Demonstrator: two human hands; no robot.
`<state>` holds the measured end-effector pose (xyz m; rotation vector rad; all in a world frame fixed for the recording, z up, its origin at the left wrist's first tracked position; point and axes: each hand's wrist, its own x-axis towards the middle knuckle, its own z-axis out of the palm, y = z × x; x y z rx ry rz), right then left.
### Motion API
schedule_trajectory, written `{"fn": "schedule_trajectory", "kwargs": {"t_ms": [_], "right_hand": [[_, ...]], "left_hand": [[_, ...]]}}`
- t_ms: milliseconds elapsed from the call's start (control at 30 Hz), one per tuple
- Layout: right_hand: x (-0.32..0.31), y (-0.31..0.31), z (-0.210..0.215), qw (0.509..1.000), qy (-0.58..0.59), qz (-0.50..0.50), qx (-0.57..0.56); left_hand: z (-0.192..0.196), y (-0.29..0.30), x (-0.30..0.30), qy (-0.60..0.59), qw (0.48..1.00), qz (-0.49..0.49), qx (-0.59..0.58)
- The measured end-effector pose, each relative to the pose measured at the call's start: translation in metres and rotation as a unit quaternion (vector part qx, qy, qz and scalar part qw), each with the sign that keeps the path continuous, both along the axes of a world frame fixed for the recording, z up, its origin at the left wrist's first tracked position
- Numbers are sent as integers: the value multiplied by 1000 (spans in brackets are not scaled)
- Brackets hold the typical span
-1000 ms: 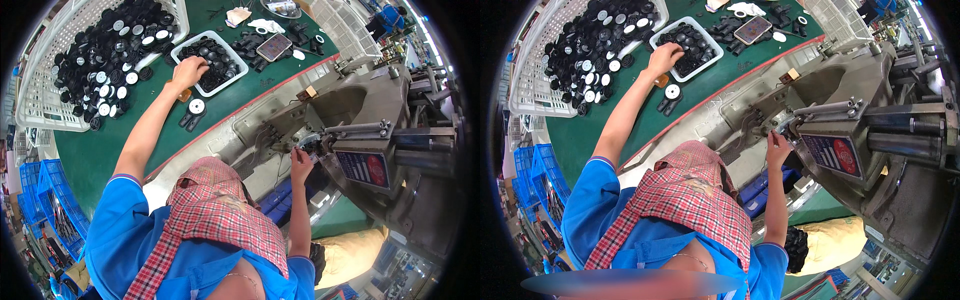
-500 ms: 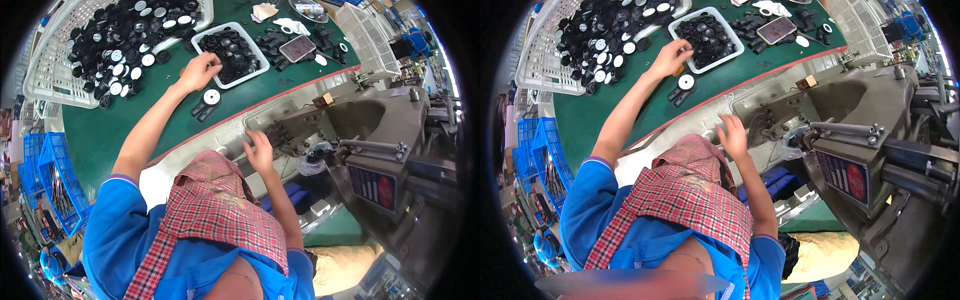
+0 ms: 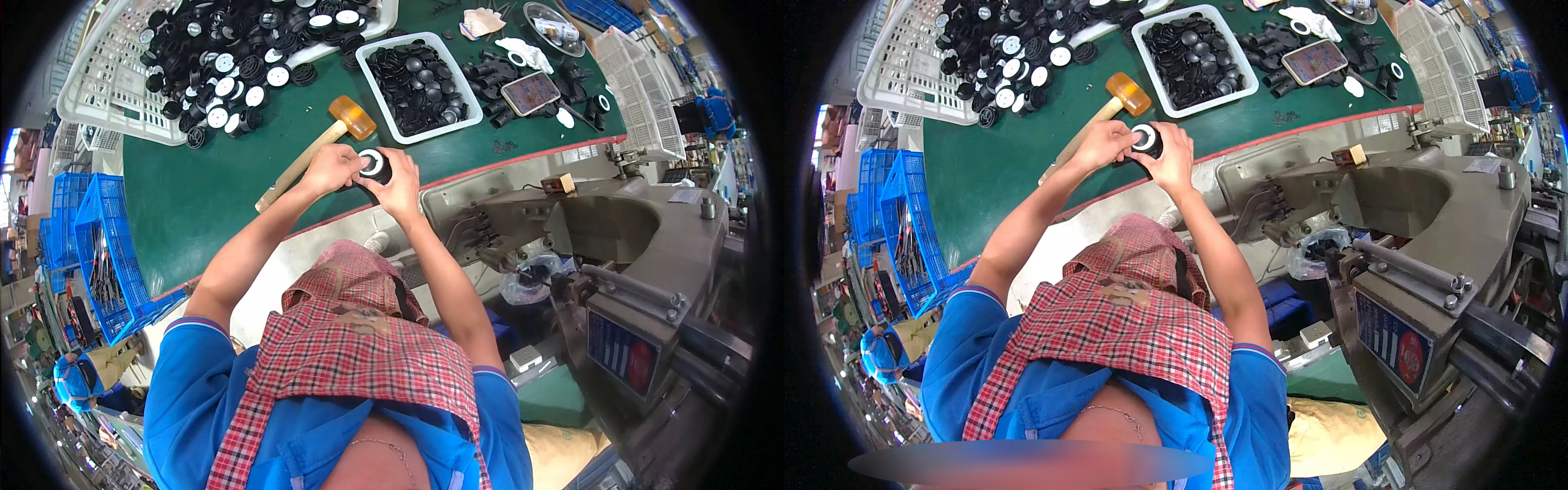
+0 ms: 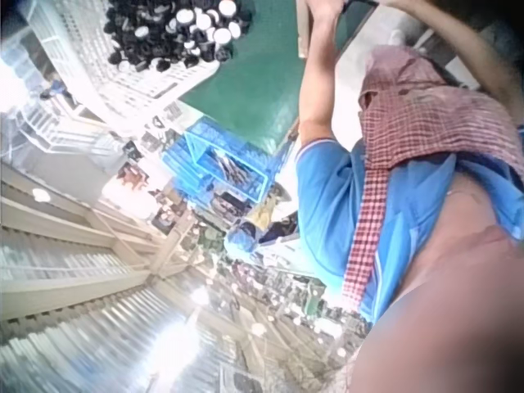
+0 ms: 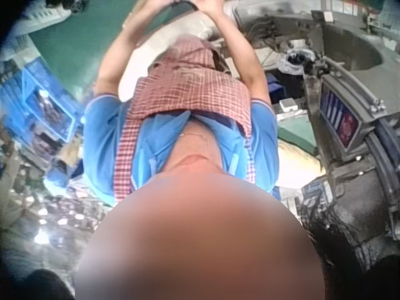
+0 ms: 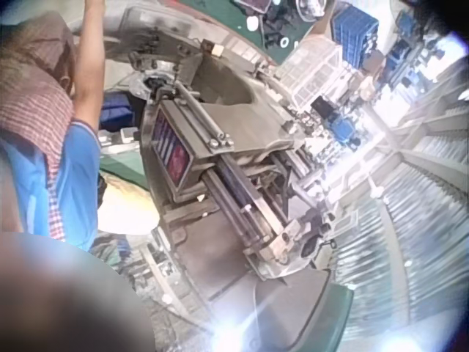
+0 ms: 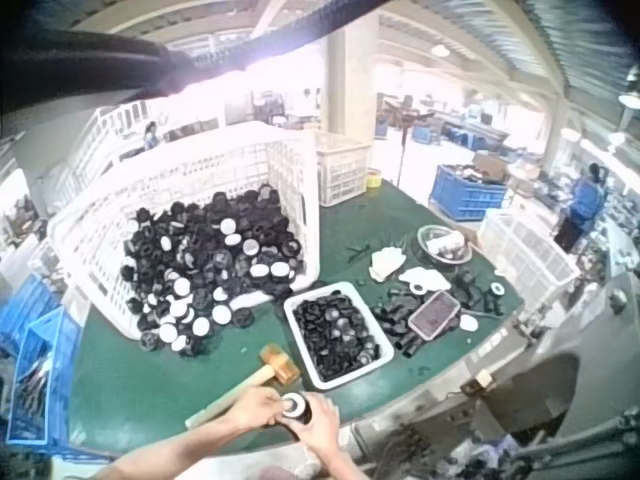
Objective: The person repeatedly picks up small black and white circular components from a tray, places them into a machine, and uses a rubber mallet to press them into place. The person also moves a white plastic basket and retrieves components from a large sack.
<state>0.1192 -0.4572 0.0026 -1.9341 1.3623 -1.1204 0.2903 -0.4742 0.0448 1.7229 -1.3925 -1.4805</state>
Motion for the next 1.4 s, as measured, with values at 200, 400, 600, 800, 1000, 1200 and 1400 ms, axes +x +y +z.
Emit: {"fn": "schedule_trajectory", "kwargs": {"t_ms": [200,400,600,800,1000,1200,1400], "right_hand": [[2,-2,-1,999,5,-18,35],[1,-2,-4,1000,7,-18,10],[0,-2,-4,1000,21,-8,-1],[0,0,-4,1000,24,-6,15],[0,-1,-5,999,29,0,31],[4,-1,-2,998,64,-19,11],[4,-1,-2,998,56,-8,14]], "left_hand": [[0,-6,-8,-39,999,6,17],[9,-10,-10,-99,995,-31,6],[21,-33,4,-225,949,-216,-47],[-7,-7,34,-418,847,-12,-328],[49,22,32,-196,966,6,-171],[78,54,12,-294,940,-100,-140],[73,69,9,-248,947,-23,-203]]}}
